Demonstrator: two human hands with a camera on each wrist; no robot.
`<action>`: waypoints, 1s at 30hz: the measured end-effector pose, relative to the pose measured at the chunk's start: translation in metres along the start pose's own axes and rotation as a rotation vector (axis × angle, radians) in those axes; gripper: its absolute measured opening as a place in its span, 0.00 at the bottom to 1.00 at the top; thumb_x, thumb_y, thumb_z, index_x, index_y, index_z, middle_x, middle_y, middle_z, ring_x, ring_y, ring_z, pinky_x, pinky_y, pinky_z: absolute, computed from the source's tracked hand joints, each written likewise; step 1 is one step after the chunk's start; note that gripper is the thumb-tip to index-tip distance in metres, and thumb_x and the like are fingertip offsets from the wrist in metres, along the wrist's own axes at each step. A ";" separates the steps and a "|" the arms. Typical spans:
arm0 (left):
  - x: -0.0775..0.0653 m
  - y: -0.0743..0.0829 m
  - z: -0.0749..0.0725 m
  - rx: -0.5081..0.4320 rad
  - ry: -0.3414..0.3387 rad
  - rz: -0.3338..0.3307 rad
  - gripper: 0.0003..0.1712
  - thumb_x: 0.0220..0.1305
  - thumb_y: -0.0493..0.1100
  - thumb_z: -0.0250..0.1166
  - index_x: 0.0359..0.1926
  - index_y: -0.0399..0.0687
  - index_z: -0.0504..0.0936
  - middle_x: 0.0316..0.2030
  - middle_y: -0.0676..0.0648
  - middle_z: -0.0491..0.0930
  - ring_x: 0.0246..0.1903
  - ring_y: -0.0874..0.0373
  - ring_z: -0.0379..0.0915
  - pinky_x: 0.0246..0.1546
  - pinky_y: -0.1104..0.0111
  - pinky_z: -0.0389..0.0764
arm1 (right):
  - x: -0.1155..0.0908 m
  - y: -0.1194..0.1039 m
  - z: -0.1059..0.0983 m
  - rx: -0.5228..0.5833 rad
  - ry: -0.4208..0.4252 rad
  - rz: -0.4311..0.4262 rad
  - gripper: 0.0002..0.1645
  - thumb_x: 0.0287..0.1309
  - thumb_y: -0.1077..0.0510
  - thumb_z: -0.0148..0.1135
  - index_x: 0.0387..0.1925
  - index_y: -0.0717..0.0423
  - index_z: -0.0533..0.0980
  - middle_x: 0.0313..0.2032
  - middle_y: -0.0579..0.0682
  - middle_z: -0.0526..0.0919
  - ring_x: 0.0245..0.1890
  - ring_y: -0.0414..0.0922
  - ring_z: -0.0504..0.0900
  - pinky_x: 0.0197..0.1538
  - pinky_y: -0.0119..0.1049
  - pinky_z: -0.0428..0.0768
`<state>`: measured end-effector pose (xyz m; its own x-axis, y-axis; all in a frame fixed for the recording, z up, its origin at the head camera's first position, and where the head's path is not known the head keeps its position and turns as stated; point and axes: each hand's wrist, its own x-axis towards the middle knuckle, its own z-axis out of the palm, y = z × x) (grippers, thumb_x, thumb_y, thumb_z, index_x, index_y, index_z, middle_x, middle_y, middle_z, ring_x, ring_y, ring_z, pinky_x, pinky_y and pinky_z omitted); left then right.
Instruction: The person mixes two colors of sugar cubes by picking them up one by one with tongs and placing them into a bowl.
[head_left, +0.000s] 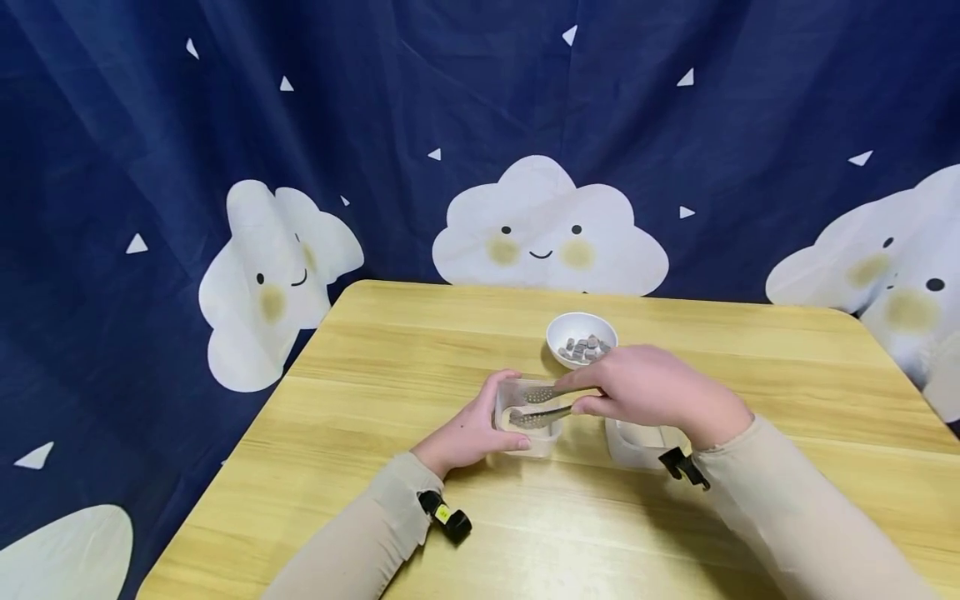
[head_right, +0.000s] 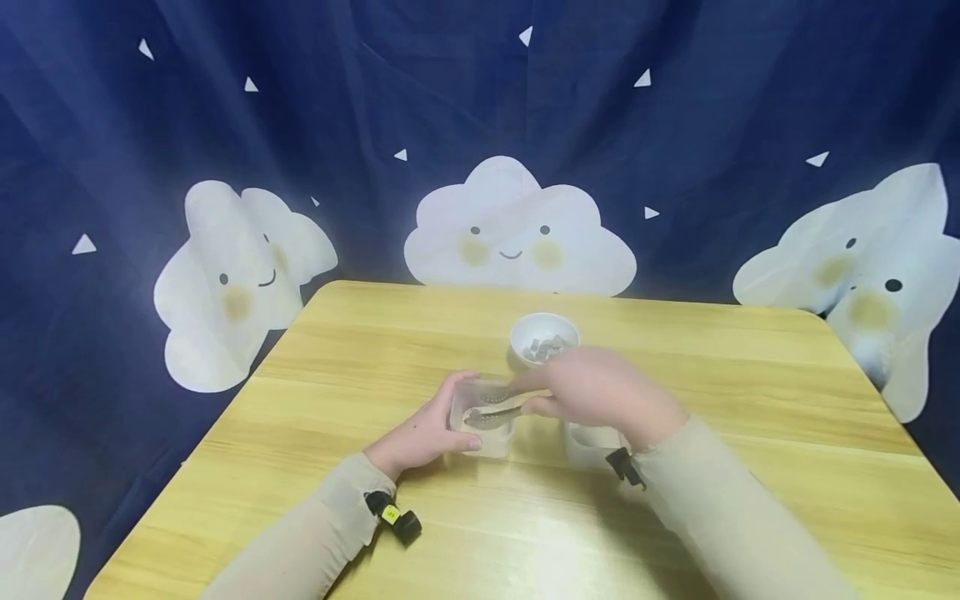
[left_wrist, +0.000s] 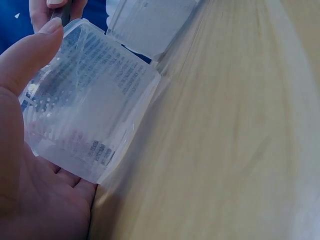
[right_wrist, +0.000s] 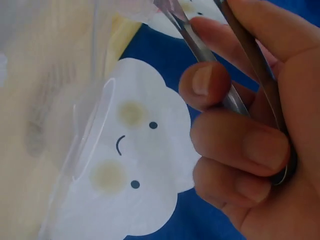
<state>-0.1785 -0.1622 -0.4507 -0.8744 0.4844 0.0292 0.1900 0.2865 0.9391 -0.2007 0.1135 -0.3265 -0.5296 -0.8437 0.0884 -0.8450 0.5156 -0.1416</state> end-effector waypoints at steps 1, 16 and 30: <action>0.000 0.000 0.000 0.001 0.001 -0.003 0.59 0.54 0.45 0.78 0.77 0.56 0.48 0.66 0.48 0.69 0.61 0.54 0.70 0.67 0.52 0.64 | 0.003 0.000 -0.001 0.009 -0.024 -0.013 0.17 0.63 0.45 0.69 0.54 0.35 0.85 0.41 0.32 0.86 0.32 0.36 0.82 0.38 0.45 0.81; 0.001 -0.003 -0.002 0.020 -0.023 -0.011 0.60 0.56 0.51 0.78 0.78 0.57 0.47 0.69 0.49 0.66 0.57 0.57 0.73 0.64 0.53 0.66 | 0.036 -0.015 0.015 -0.079 -0.149 -0.083 0.13 0.60 0.48 0.71 0.46 0.38 0.88 0.39 0.33 0.88 0.37 0.41 0.86 0.40 0.45 0.84; 0.003 -0.004 -0.001 -0.001 -0.022 -0.003 0.59 0.56 0.47 0.77 0.78 0.56 0.47 0.66 0.49 0.69 0.59 0.56 0.72 0.64 0.54 0.67 | 0.032 -0.016 0.016 -0.171 -0.044 0.084 0.13 0.59 0.44 0.72 0.45 0.36 0.87 0.31 0.38 0.87 0.30 0.44 0.85 0.33 0.51 0.82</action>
<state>-0.1820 -0.1630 -0.4540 -0.8648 0.5018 0.0185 0.1869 0.2876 0.9393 -0.2030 0.0756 -0.3374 -0.5985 -0.8002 0.0393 -0.8000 0.5995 0.0230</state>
